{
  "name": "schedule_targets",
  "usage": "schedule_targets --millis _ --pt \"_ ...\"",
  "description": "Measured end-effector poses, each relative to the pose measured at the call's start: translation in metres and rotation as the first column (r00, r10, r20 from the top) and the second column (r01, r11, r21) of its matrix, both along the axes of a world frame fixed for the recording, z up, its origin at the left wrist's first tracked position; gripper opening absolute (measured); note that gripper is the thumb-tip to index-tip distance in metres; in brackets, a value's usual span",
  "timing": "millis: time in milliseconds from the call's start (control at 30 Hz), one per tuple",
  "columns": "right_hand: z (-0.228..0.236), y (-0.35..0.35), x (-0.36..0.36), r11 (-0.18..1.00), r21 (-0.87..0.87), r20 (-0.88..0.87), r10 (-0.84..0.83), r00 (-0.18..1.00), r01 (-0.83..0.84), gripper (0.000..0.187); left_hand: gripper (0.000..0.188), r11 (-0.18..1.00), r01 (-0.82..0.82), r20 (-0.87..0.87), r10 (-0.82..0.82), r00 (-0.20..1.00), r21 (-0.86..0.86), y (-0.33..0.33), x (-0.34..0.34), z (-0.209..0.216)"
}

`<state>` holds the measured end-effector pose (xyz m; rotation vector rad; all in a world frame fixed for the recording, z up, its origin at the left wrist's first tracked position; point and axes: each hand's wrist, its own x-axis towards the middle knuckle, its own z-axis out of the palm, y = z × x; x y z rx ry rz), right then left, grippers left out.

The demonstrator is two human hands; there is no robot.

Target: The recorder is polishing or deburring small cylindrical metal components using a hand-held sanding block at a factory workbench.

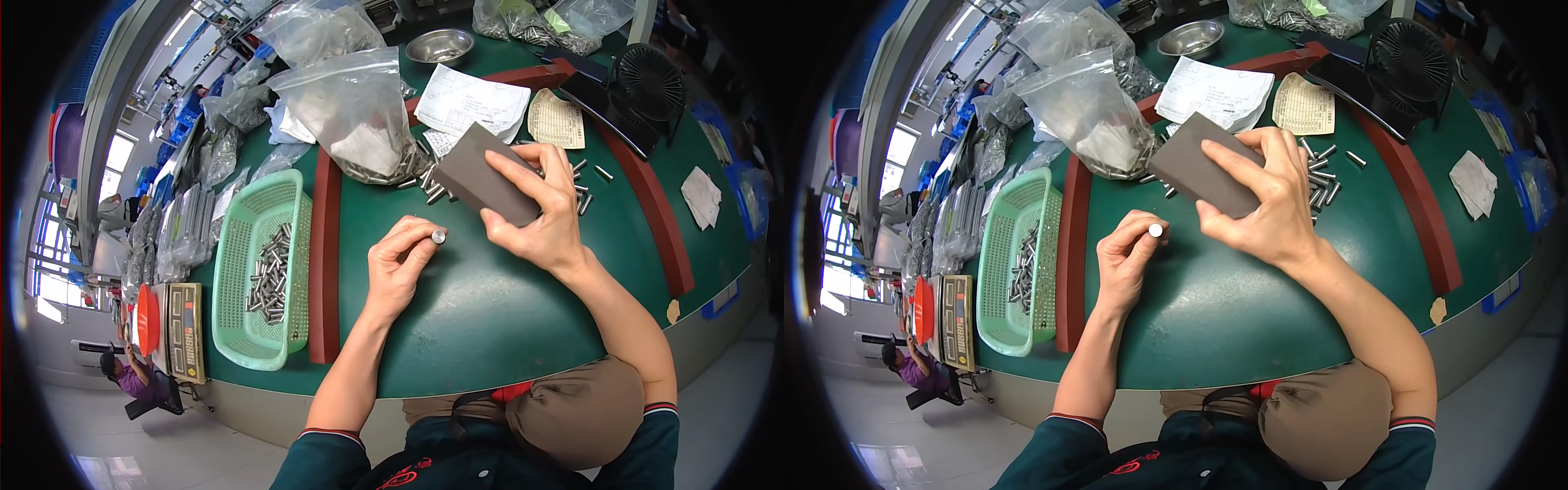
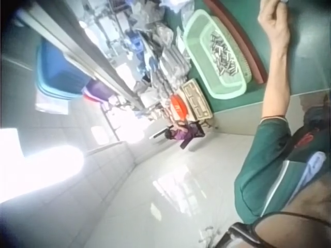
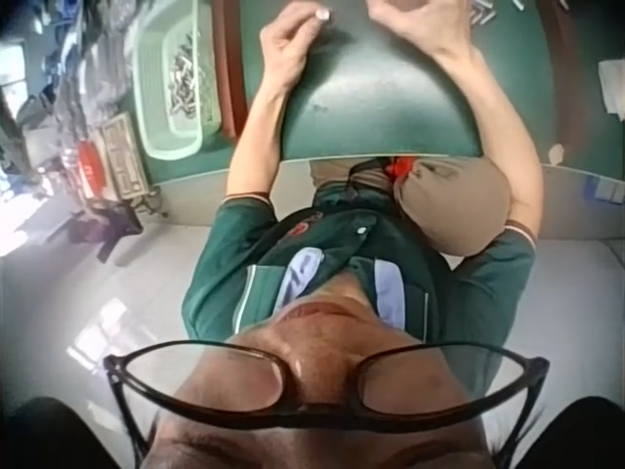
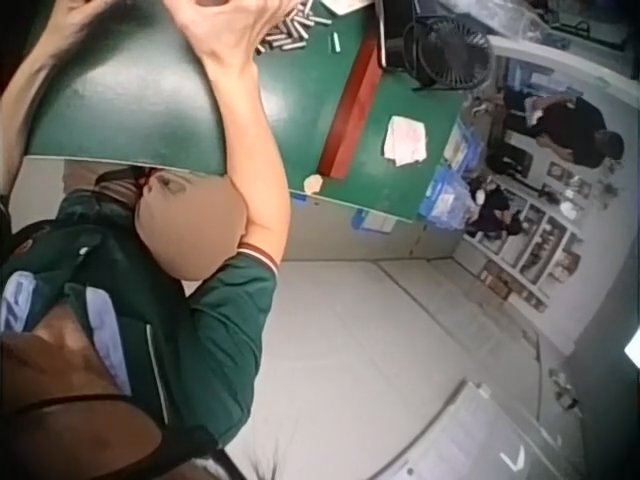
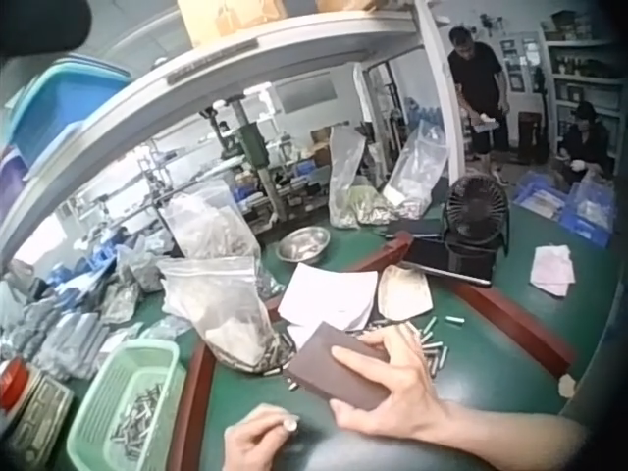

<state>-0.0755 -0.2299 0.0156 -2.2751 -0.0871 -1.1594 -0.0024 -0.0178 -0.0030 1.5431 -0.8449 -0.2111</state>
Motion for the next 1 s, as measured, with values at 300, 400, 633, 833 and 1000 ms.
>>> schedule_targets --millis 300,400,633,833,1000 --pt "-0.002 0.003 0.004 0.999 -0.035 0.013 -0.016 1.000 0.017 0.058 0.011 0.996 -0.040 0.046 0.036 0.998 0.077 0.002 -0.003 0.005" --pt "0.012 0.019 -0.011 0.954 -0.113 0.083 0.286 0.955 -0.276 0.064 0.012 0.996 -0.085 -0.075 0.083 0.994 -0.022 -0.003 -0.004 0.001" --pt "-0.001 0.002 -0.001 0.995 -0.095 -0.007 0.023 1.000 -0.024 0.064 0.014 0.996 -0.076 0.063 0.073 0.995 0.043 0.005 -0.001 0.005" --pt "0.009 0.020 -0.006 0.969 0.037 -0.026 0.244 0.969 -0.243 0.062 0.015 0.994 -0.107 0.050 0.108 0.993 -0.028 0.003 -0.003 0.006" --pt "-0.002 0.012 -0.002 0.962 0.258 -0.136 0.126 0.983 -0.088 0.053 0.006 0.983 -0.130 -0.065 0.122 0.990 -0.129 0.000 -0.001 0.004"
